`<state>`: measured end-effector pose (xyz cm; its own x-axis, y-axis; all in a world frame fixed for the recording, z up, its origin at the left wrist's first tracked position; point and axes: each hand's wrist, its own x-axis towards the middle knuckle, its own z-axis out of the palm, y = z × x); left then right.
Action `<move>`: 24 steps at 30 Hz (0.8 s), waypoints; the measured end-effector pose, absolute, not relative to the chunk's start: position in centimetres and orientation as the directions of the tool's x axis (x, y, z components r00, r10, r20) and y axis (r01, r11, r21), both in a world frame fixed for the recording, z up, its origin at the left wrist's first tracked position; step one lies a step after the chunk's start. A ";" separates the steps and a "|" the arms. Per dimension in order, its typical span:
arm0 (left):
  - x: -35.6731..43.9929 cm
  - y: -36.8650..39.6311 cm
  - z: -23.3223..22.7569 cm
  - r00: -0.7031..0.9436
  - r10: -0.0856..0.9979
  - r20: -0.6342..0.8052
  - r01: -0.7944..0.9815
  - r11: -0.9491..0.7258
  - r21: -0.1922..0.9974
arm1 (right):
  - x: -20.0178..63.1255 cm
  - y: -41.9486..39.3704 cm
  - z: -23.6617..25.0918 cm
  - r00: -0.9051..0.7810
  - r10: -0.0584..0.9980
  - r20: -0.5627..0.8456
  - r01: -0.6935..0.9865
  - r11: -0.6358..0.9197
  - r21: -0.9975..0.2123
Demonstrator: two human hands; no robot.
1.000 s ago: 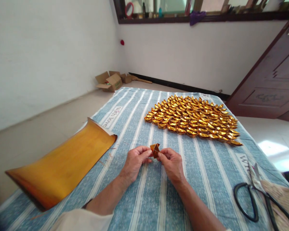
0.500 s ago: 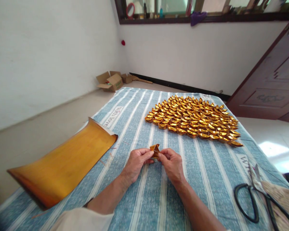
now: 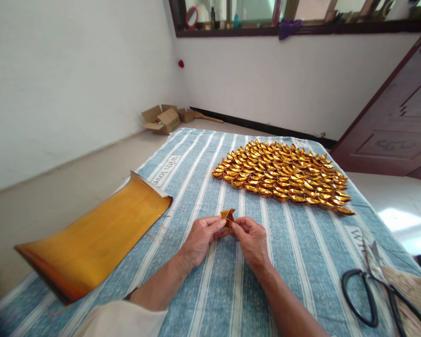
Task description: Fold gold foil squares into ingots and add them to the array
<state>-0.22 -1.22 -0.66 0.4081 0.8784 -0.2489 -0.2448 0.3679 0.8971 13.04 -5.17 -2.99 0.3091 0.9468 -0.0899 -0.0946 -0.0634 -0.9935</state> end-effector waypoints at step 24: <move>-0.7 -0.7 -1.4 0.499 0.800 -0.334 -0.442 0.566 0.695 | 13.1 -5.8 -3.6 0.233 0.910 0.343 0.374 0.241 -0.895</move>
<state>-0.70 -0.65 -1.38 0.4995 0.7996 -0.3335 -0.4425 0.5664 0.6953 13.14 -5.77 -3.57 0.2332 0.9101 0.3426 0.3742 0.2412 -0.8954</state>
